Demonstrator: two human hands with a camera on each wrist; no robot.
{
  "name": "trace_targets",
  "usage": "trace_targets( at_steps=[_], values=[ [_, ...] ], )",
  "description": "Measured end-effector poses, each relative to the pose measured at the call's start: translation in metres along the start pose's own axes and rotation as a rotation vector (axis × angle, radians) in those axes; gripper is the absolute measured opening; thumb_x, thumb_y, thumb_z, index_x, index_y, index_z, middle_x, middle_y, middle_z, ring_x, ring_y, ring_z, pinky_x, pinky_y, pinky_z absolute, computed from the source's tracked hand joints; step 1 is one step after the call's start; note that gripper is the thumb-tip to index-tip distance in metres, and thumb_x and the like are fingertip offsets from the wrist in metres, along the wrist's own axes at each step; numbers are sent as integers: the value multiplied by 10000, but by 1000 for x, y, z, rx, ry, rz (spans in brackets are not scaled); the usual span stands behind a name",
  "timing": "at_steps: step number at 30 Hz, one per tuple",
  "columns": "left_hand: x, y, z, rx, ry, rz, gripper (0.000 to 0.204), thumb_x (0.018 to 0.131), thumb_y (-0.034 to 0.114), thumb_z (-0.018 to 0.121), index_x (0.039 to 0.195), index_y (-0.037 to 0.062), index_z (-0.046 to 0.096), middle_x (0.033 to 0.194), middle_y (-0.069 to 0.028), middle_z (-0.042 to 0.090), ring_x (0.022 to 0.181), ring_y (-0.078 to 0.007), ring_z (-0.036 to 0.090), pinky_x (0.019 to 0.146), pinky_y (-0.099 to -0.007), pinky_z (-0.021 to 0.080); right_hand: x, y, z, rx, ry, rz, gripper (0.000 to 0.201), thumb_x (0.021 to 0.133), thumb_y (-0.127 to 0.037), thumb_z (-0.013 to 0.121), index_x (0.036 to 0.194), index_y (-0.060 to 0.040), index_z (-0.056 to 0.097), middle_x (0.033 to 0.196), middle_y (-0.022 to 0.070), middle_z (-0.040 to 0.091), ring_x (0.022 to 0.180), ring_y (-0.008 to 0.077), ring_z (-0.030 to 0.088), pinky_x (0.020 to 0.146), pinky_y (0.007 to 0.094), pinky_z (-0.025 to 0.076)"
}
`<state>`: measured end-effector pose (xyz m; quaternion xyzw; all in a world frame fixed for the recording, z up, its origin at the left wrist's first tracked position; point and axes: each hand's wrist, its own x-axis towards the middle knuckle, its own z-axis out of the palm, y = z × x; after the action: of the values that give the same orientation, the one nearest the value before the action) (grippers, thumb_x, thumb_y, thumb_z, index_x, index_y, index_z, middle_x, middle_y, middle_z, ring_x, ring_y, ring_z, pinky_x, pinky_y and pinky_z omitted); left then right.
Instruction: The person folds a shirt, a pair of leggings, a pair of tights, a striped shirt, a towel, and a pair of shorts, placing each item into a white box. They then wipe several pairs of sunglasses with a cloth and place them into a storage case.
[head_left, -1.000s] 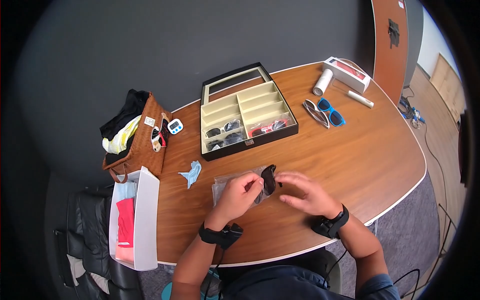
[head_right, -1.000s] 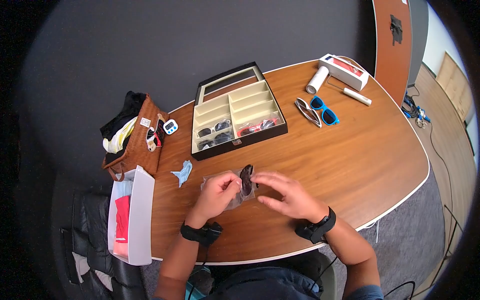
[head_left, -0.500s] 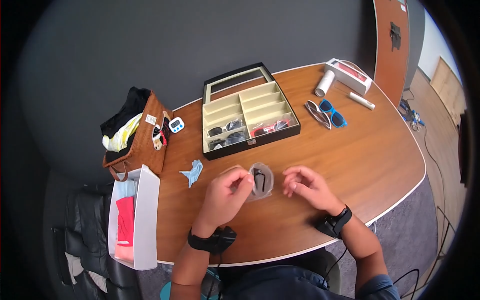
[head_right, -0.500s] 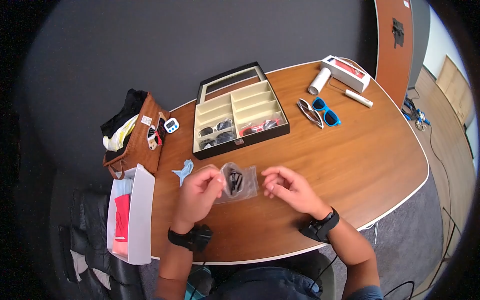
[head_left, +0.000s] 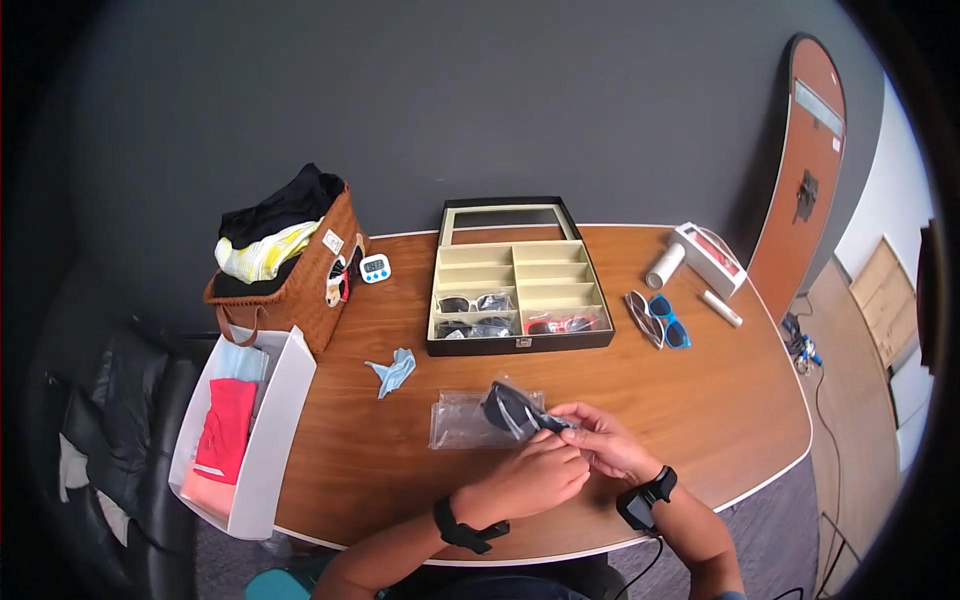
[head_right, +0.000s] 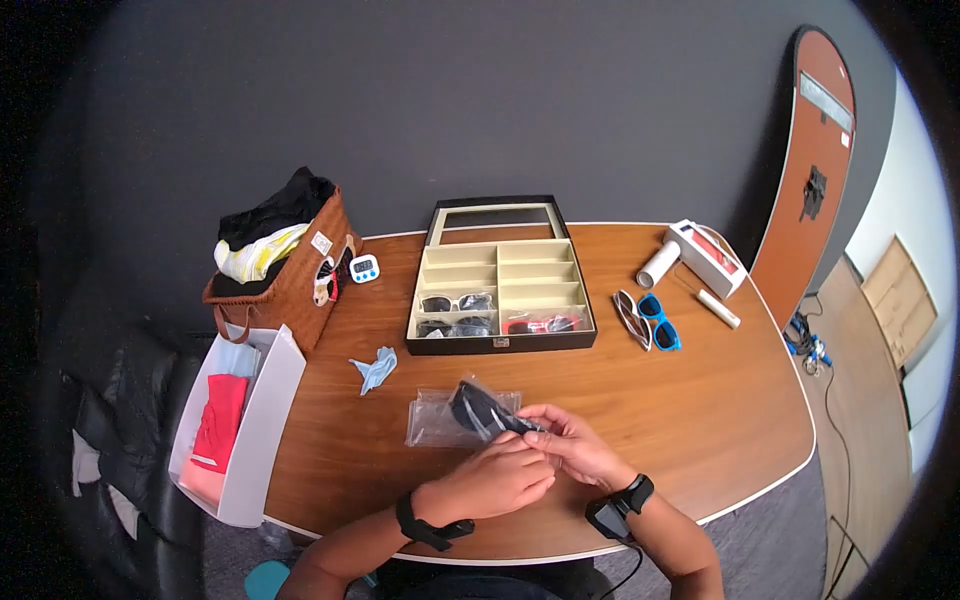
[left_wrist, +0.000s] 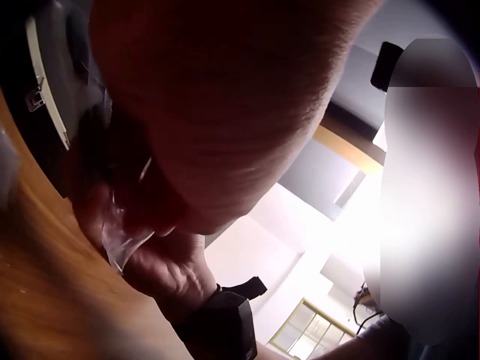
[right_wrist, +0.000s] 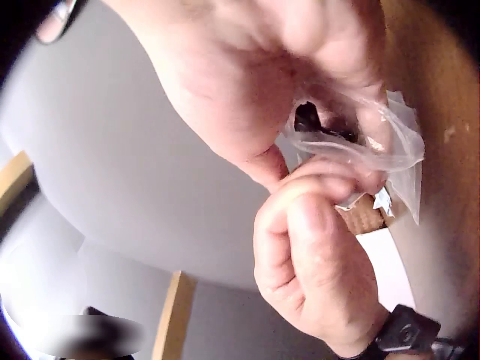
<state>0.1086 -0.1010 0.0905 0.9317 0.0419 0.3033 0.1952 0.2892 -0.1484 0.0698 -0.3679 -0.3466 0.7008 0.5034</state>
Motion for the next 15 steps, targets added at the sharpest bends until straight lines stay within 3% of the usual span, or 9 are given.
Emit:
trace_targets(
  at_steps=[2, 4, 6, 8, 10, 12, 13, 15],
  values=[
    [-7, -10, -11, -240, 38, -69, 98, 862, 110, 641, 813, 30, 612, 872, -91, 613, 857, -265, 590, 805, -381, 470, 9, -20, 3, -92, 69, -32, 338, 948, -98, 607, 1269, -43, 518, 1154, 72, 617, 1023, 139, 599, 862, 255, 516],
    [-14, -24, -38, -296, 90, -166, 91, 879, 108, 634, 863, 20, 619, 898, -111, 618, 853, -287, 594, 789, -365, 480, 22, -62, 2, -246, 172, -220, 305, 938, -93, 622, 1228, -40, 542, 1103, 41, 631, 943, 116, 594, 821, 254, 510],
    [-34, -56, -44, -268, 182, -303, 100, 885, 104, 626, 910, 7, 625, 914, -119, 623, 870, -304, 598, 785, -365, 492, 48, -101, -16, -680, 226, -367, 261, 939, -80, 608, 1191, -24, 567, 1053, 39, 642, 904, 113, 590, 799, 267, 500],
    [-54, -83, -51, -224, 209, -373, 117, 884, 117, 629, 921, 6, 630, 905, -130, 627, 856, -310, 608, 769, -376, 498, 84, -127, -56, -1065, 297, -397, 238, 937, -67, 592, 1169, -12, 584, 980, 46, 652, 887, 114, 582, 795, 284, 492],
    [-73, -104, -53, -177, 233, -451, 135, 882, 130, 633, 932, 4, 635, 897, -141, 631, 842, -316, 618, 753, -386, 503, 106, -153, -47, -1134, 330, -252, 240, 936, -94, 595, 1161, -8, 599, 939, 50, 660, 887, 130, 590, 802, 303, 491],
    [-88, -117, -51, -326, 163, -641, 160, 910, 138, 622, 970, -10, 628, 920, -124, 635, 850, -241, 633, 761, -336, 502, 137, -165, -73, -1313, 188, -174, 236, 937, -85, 591, 1161, -14, 611, 948, 52, 665, 897, 130, 596, 810, 303, 495],
    [-89, -120, -52, -327, 173, -643, 160, 910, 138, 622, 970, -10, 628, 920, -124, 635, 850, -241, 633, 761, -336, 502, 150, -167, -81, -1321, 180, -172, 236, 937, -85, 591, 1161, -14, 611, 948, 52, 665, 897, 130, 596, 810, 303, 495],
    [-93, -122, -50, -376, 176, -662, 172, 917, 154, 625, 973, -8, 631, 914, -122, 637, 848, -214, 638, 754, -324, 500, 169, -164, -95, -1284, 85, 63, 237, 923, -109, 613, 1147, -44, 649, 981, 101, 685, 910, 172, 630, 828, 314, 502]
  ],
)
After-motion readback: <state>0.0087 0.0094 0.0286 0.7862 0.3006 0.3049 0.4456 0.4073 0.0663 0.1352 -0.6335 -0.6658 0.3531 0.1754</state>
